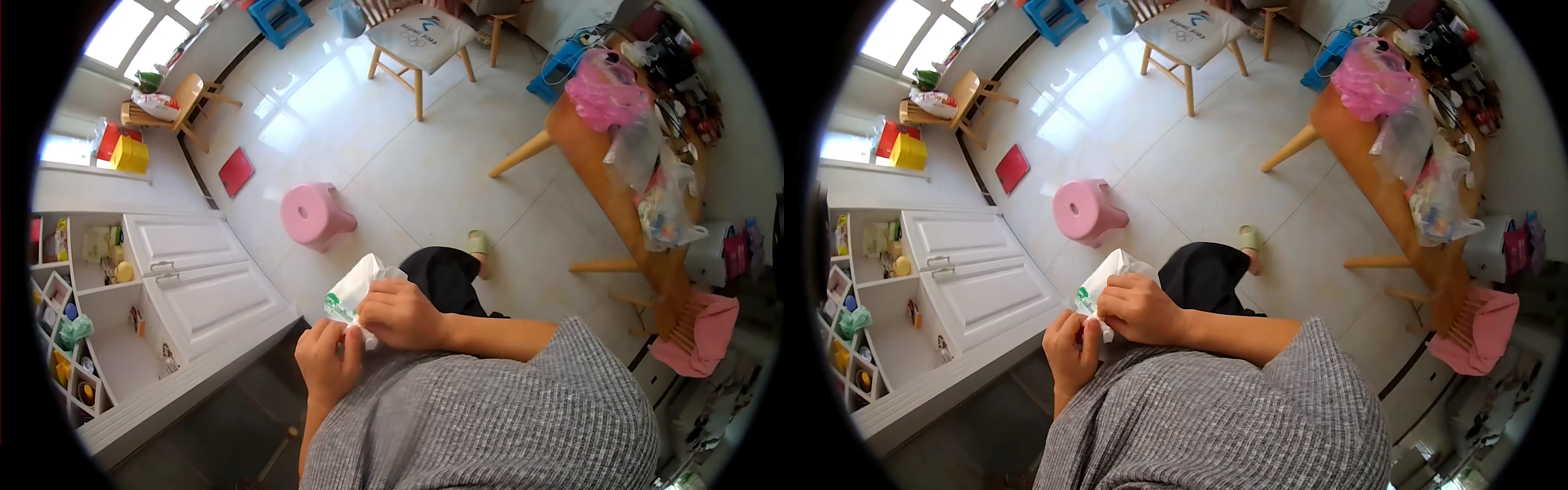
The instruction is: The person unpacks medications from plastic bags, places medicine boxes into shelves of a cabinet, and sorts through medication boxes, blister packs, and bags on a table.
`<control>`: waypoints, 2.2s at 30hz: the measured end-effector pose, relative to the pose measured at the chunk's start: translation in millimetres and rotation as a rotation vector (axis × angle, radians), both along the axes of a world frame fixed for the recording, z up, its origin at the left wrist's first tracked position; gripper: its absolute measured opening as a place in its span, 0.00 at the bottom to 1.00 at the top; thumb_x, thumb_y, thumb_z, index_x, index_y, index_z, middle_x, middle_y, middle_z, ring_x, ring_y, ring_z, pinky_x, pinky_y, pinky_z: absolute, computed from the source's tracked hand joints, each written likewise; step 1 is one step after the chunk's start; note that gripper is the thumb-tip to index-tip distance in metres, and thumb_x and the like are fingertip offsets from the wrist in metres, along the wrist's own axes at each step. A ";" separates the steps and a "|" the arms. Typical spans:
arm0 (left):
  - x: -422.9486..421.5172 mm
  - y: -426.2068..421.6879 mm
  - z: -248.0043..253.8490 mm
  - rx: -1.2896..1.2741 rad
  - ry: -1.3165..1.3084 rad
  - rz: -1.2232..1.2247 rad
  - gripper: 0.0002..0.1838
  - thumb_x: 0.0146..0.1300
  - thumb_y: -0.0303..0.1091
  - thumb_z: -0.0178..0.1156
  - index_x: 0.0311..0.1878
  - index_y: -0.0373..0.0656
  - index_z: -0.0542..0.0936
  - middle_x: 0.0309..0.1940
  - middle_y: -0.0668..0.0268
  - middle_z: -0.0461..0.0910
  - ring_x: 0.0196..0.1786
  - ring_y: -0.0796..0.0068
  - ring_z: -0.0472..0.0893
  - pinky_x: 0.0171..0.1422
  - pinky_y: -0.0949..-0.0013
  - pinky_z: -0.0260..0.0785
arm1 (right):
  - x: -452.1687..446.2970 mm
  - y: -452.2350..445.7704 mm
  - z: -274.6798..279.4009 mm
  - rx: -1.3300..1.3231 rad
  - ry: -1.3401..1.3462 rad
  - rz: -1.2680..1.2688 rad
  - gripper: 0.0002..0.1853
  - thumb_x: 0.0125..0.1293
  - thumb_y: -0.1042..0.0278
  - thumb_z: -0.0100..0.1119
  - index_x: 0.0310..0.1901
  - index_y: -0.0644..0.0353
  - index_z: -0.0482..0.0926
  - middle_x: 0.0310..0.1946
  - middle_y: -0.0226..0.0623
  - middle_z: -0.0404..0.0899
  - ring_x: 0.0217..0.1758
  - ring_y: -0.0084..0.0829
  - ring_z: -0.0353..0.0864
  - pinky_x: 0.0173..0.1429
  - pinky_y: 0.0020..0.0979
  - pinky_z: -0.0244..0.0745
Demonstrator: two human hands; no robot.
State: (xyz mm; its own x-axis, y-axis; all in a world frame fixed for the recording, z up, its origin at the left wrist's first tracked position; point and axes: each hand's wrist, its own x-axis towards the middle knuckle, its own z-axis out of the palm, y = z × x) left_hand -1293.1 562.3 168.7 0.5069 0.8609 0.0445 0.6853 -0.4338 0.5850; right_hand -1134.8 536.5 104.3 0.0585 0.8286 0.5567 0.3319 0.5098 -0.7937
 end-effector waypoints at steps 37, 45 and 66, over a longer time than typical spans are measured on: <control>518.5 26.0 -8.6 -0.287 -0.217 -0.199 0.06 0.51 0.20 0.58 0.32 0.39 0.77 0.28 0.67 0.74 0.28 0.77 0.73 0.35 0.75 0.64 | 544.4 -80.3 -5.2 -0.331 0.230 -0.500 0.04 0.54 0.78 0.63 0.33 0.63 0.80 0.25 0.31 0.78 0.25 0.24 0.74 0.30 0.24 0.68; 545.6 27.2 -72.2 -0.439 -0.153 -0.246 0.09 0.48 0.29 0.63 0.29 0.36 0.72 0.29 0.64 0.69 0.31 0.78 0.67 0.35 0.75 0.59 | 555.2 -80.0 -46.4 -0.684 0.889 -0.539 0.04 0.63 0.73 0.58 0.36 0.63 0.81 0.29 0.26 0.79 0.26 0.11 0.68 0.30 0.16 0.62; 545.0 33.6 -89.1 -0.999 -0.399 0.262 0.23 0.71 0.50 0.46 0.34 0.40 0.77 0.33 0.64 0.80 0.36 0.72 0.81 0.39 0.70 0.70 | 582.4 -100.7 -72.9 -0.702 0.762 -0.539 0.04 0.63 0.72 0.57 0.33 0.61 0.78 0.27 0.26 0.76 0.28 0.18 0.71 0.35 0.22 0.66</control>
